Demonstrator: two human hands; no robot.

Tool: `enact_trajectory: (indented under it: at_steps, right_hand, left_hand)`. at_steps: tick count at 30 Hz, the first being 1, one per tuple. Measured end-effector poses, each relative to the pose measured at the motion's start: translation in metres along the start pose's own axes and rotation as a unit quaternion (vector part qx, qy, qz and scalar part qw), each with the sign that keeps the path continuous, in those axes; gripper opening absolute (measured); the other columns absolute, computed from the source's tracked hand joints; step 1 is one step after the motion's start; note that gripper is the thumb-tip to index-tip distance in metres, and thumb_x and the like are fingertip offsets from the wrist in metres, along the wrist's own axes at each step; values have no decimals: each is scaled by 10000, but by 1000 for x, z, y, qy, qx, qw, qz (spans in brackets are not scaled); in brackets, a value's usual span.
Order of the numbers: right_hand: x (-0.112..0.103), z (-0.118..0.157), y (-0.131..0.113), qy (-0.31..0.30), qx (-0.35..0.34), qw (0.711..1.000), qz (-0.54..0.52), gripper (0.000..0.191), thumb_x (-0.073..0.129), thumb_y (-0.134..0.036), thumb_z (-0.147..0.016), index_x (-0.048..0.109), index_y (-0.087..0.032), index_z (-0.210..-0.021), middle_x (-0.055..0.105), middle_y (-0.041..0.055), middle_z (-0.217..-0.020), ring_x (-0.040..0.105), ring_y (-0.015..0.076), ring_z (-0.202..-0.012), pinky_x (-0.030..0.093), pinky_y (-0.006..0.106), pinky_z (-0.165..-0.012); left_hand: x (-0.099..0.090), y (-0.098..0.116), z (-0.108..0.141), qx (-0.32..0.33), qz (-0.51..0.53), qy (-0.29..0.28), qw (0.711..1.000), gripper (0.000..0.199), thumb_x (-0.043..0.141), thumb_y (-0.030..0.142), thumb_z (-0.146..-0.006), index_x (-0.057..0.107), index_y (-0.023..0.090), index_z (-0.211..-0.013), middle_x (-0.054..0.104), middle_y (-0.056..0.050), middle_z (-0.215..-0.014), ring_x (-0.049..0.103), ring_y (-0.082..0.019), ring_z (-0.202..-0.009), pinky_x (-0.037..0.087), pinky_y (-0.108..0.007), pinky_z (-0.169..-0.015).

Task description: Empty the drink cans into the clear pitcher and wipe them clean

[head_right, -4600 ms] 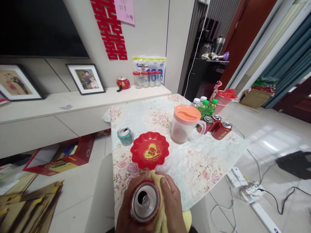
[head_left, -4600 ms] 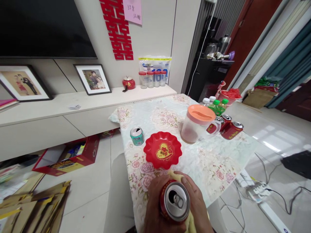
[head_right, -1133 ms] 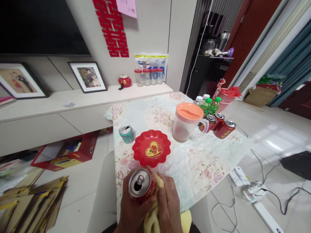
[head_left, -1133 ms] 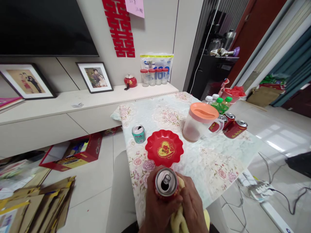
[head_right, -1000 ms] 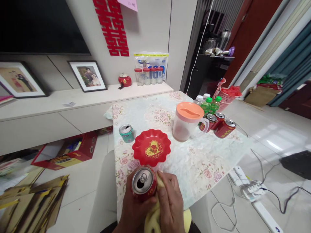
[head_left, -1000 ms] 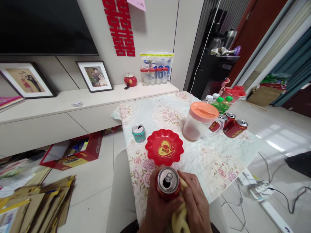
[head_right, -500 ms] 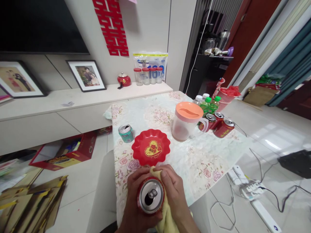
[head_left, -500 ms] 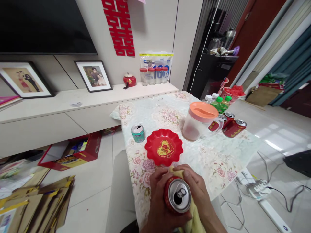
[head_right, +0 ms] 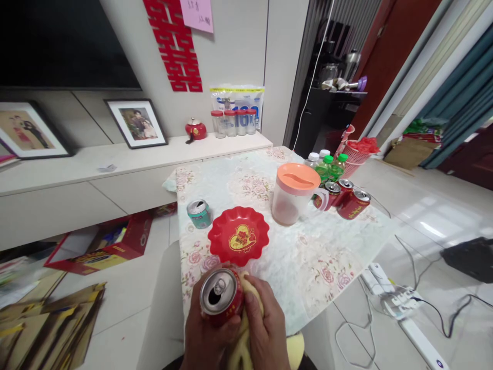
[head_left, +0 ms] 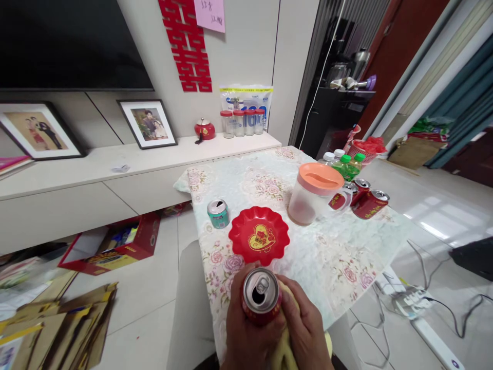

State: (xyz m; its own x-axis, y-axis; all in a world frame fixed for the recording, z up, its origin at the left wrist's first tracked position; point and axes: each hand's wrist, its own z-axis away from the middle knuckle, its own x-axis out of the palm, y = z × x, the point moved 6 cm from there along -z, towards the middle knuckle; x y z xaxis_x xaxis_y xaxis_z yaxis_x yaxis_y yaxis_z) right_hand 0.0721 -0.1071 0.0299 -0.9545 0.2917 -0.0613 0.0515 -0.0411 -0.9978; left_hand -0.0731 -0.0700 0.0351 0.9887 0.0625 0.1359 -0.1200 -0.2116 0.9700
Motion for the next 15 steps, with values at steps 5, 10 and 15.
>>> enact_trajectory:
  at_steps: [5,10,15]
  right_hand:
    - [-7,8,-13,60,-60,996,22,285,578,-422,-1001,739,-320,-1212,718,50,-1282,669,230,-1200,530,319,-1043]
    - [-11,17,-28,134,-56,989,-34,339,577,-504,-982,752,-328,-1213,690,63,-1343,632,276,-1253,478,419,-1112]
    - [-24,10,-38,142,-78,986,-29,345,571,-521,-978,762,-330,-1192,702,60,-1325,634,279,-1236,485,424,-1099]
  left_hand:
    - [1,-11,2,-16,26,-23,999,771,945,421,-607,579,243,-1262,748,-83,-1130,750,-285,-1008,625,-388,-896]
    - [5,-12,13,-30,59,-79,995,827,873,586,-671,569,249,-1363,690,-117,-1313,671,-351,-1214,566,-436,-1031]
    - [17,6,26,-57,37,-115,991,718,614,645,-895,474,248,-1476,550,-126,-1502,481,-366,-1429,410,-465,-1183]
